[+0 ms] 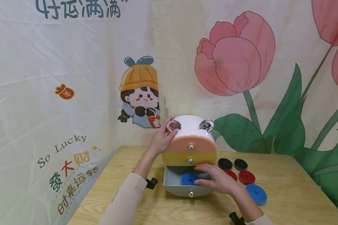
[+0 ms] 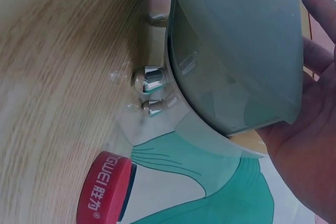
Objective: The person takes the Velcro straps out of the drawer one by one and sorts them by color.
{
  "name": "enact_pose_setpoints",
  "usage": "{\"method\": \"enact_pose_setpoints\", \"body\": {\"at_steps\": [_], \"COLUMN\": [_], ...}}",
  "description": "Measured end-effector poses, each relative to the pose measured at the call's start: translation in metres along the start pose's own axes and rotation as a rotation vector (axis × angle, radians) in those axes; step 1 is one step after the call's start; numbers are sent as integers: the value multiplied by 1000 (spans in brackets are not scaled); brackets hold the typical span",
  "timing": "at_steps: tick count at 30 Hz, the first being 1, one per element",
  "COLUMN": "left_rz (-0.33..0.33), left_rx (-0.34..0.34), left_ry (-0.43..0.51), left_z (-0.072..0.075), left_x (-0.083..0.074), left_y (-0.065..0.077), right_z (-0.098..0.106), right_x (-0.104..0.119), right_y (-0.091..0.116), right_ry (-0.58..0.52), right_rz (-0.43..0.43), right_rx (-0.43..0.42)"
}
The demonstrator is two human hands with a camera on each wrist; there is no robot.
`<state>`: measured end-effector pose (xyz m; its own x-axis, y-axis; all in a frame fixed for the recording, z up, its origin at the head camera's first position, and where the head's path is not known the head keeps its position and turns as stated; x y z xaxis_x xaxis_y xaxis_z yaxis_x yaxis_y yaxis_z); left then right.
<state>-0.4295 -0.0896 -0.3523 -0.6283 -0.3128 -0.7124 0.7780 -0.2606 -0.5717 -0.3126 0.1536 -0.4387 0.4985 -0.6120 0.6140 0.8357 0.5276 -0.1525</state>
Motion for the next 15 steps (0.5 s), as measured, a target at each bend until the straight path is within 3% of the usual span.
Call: {"method": "enact_pose_setpoints", "body": {"at_steps": [9, 15], "left_rz": [9, 6], "left_rx": [4, 5], "left_ry": [-16, -41], "left_z": [0, 0], "left_x": [-2, -2], "left_y": [0, 0], "right_z": [-5, -8], "right_x": [-3, -4], "right_y": [-10, -18], "right_ry": [6, 48], "right_rz": [56, 37], "right_rx": [20, 21]}}
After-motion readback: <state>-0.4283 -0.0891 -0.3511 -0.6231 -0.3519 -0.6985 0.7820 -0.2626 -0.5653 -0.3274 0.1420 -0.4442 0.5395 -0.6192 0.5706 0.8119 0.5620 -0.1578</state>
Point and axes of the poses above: each hand's wrist, its own y-axis away from the middle knuckle, its own z-axis out of the back of the hand, x = y × z, the point moved 5 cm from there along -y, towards the middle knuckle
